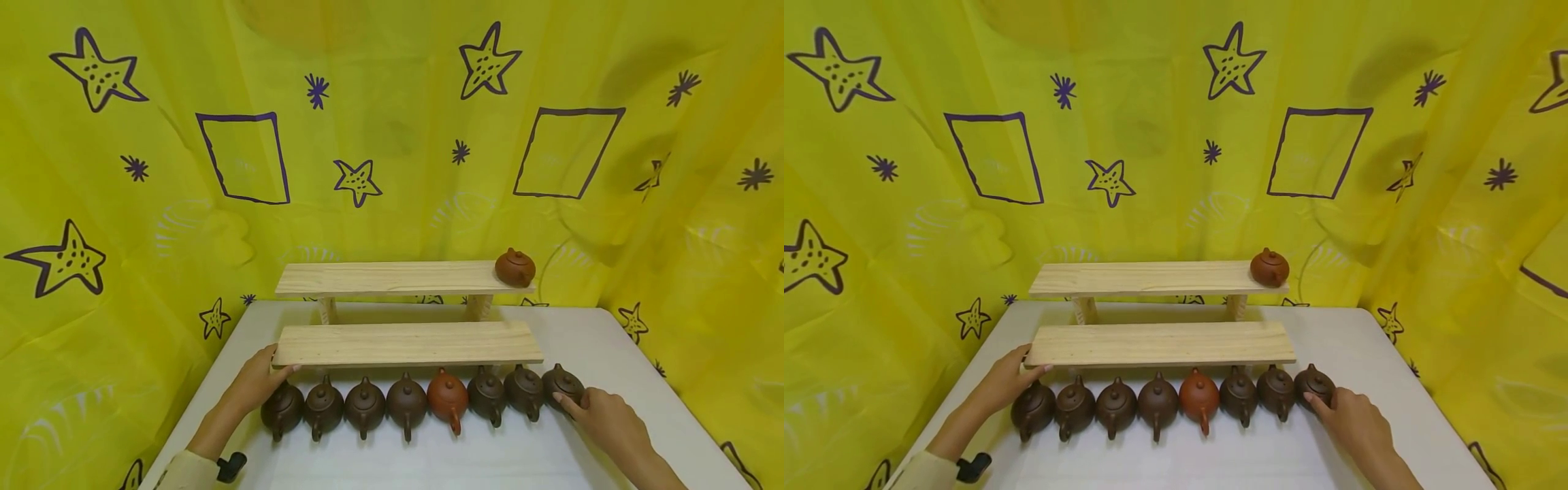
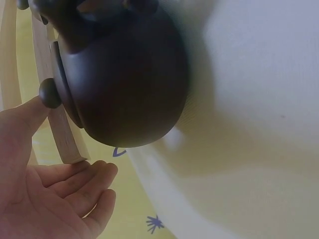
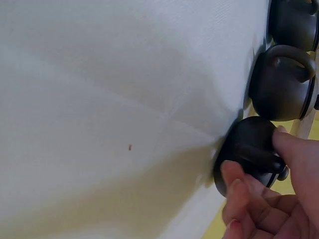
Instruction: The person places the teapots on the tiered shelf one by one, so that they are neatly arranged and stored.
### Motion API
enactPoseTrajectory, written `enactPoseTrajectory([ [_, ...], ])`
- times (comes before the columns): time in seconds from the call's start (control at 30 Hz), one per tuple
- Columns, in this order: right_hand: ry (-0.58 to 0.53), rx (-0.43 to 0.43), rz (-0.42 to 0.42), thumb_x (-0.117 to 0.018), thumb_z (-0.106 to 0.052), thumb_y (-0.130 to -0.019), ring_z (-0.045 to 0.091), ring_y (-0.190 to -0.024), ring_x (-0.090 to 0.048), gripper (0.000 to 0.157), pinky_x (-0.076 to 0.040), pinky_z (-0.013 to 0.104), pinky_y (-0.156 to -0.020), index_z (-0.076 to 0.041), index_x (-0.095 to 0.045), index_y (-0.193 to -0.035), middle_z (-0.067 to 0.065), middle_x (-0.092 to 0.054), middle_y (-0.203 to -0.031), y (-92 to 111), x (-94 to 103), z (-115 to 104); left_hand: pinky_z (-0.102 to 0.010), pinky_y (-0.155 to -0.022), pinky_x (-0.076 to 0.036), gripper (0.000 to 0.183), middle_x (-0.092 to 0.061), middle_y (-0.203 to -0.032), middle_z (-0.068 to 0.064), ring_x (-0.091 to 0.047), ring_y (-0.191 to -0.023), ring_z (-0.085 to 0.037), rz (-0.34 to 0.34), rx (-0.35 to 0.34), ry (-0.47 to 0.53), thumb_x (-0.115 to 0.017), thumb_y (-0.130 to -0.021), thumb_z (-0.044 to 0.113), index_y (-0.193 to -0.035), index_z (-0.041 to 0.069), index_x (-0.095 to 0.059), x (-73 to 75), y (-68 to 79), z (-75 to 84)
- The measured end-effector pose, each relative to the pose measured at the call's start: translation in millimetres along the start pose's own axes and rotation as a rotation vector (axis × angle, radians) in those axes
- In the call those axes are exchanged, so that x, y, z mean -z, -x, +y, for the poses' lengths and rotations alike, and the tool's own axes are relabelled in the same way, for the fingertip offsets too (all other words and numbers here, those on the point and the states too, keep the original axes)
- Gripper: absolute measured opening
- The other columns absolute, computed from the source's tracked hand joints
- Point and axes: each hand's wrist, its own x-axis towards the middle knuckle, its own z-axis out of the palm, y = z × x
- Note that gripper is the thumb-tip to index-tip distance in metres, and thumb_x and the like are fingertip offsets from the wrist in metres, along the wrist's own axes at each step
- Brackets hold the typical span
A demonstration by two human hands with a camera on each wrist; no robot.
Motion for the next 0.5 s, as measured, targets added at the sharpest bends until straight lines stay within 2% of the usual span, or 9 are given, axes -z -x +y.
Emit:
enactPoseTrajectory([
  [0.13, -0.003, -0.012, -0.032, -0.068, -0.057, -0.098, 0.023, -0.061, -0.053, 0.061, -0.043, 0.04, -0.052, -0.006, -0.053, -0.069, 0.006, -0.051, -0.064, 1, -1.3, 0, -0.066, -0.114, -0.041, 0.079, -0.048, -0.149, -0.042, -0.047, -0.14, -0.057, -0.001, -0.008, 0.007, -0.07, -0.103, 0.035, -0.15, -0.02, -0.038, -0.2, 0.4, 0.7],
  [0.33, -0.032, 0.012, -0.052, -0.069, -0.041, -0.102, 0.025, -0.066, -0.056, 0.047, -0.047, 0.044, -0.058, -0.004, -0.057, -0.075, 0.013, -0.062, -0.074, 3, -6.1, -1, -0.067, -0.113, -0.042, 0.078, -0.049, -0.147, -0.043, -0.047, -0.139, -0.057, 0.01, -0.031, 0.0, -0.07, -0.103, 0.034, -0.149, -0.02, -0.039, -0.9, 0.1, -1.0],
  [0.5, -0.048, 0.016, -0.046, -0.067, -0.028, -0.104, 0.025, -0.067, -0.052, 0.039, -0.046, 0.042, -0.061, -0.003, -0.054, -0.077, 0.007, -0.054, -0.07, 3, -12.0, -2, -0.067, -0.114, -0.041, 0.08, -0.048, -0.148, -0.043, -0.046, -0.14, -0.057, 0.011, -0.037, 0.001, -0.07, -0.103, 0.036, -0.15, -0.021, -0.038, -0.9, 0.5, -2.3],
])
